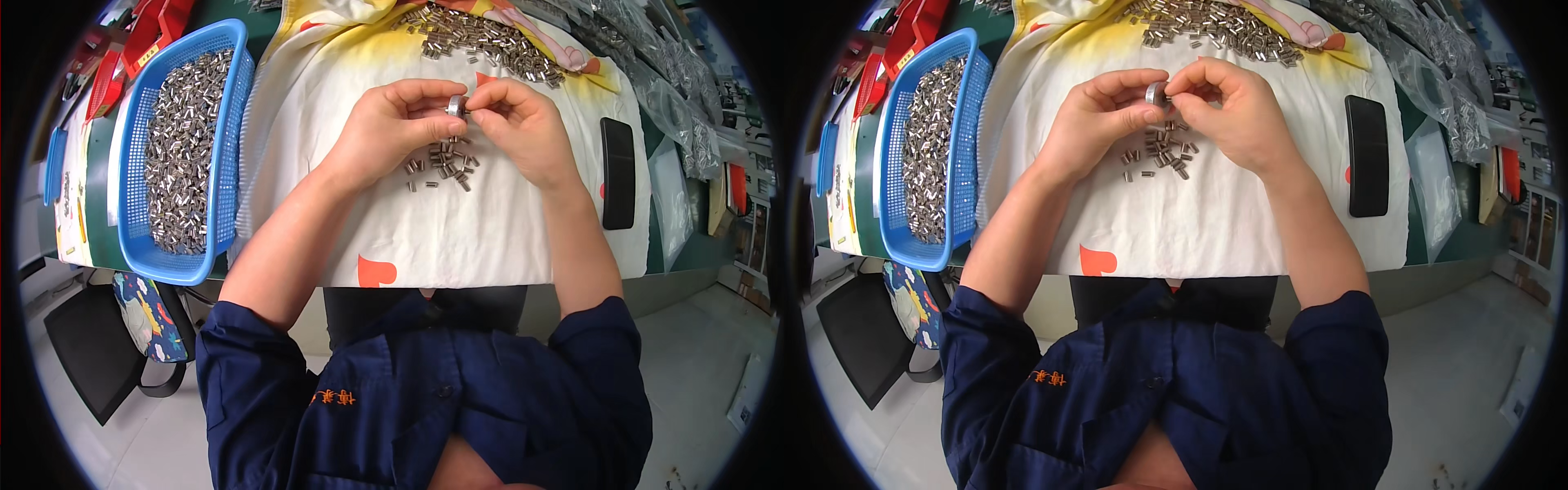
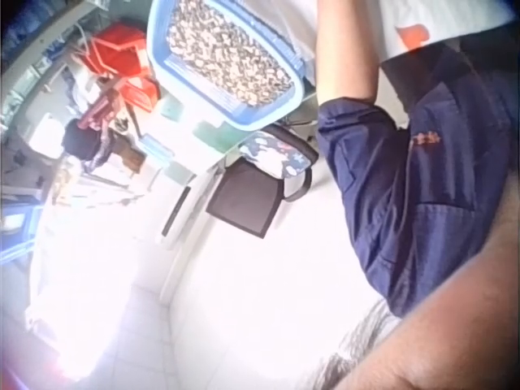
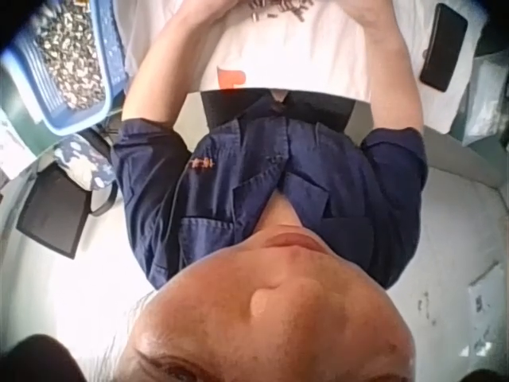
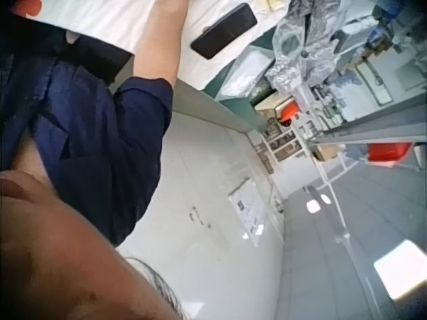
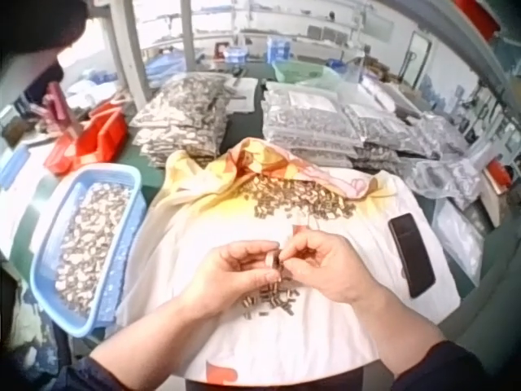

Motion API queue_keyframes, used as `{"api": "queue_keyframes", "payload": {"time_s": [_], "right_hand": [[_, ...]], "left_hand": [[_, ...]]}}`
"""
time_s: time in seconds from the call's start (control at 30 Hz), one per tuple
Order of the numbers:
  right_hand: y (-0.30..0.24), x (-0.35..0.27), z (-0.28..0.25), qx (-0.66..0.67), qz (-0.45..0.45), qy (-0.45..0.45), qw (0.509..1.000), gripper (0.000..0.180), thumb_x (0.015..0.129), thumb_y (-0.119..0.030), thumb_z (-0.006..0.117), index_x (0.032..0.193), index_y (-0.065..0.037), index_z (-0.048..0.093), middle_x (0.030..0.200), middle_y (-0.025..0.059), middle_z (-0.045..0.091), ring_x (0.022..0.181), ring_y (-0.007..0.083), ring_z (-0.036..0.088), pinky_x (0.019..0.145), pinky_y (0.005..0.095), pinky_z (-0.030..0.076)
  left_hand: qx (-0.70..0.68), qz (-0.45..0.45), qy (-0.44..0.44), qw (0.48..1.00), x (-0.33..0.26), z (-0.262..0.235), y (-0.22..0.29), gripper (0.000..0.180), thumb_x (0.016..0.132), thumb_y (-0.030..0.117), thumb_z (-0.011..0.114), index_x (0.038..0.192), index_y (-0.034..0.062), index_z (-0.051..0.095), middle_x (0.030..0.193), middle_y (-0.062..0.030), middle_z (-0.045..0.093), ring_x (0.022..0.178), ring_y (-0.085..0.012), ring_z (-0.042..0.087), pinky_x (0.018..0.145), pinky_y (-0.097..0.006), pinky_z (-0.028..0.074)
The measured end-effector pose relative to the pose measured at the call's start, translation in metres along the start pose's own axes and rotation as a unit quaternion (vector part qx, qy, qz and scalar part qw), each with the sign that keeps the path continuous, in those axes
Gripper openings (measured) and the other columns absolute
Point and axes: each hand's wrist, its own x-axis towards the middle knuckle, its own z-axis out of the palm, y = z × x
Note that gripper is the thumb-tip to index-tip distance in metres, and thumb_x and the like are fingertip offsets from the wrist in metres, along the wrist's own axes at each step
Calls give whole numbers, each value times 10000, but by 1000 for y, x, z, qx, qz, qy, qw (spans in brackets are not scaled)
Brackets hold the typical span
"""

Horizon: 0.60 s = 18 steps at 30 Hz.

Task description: Assembling small metal pins into a circular metal component on a factory workbench.

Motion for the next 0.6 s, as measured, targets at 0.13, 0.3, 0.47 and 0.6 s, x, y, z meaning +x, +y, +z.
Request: {"api": "queue_keyframes", "payload": {"time_s": [0.13,0.3,0.47,0.6], "right_hand": [[4,-1,0,-9,-2,-8,1000,85,778,-4,579,857,-7,609,793,5,600,730,76,560,706,216,459],[-2,-2,7,-25,-5,30,999,62,754,5,595,815,-2,607,784,11,607,700,89,571,662,233,477],[-9,-5,17,-287,-182,91,936,67,717,24,621,775,-8,616,729,33,613,666,101,587,615,230,476],[-9,-6,17,-223,-113,79,965,42,717,18,632,736,-2,599,708,27,616,658,101,584,618,220,468]], "left_hand": [[11,4,3,1000,1,1,-1,366,792,37,644,1130,-46,531,928,-93,634,844,-114,606,771,-226,496],[18,0,11,1000,1,0,-2,370,790,47,651,1128,-47,534,934,-90,636,834,-108,605,760,-225,499],[34,3,32,999,0,1,-5,365,785,57,661,1116,-46,546,928,-87,639,828,-104,605,748,-221,498],[38,-1,33,999,-1,3,-4,359,775,63,673,1099,-43,561,925,-87,642,825,-102,607,739,-216,498]]}}
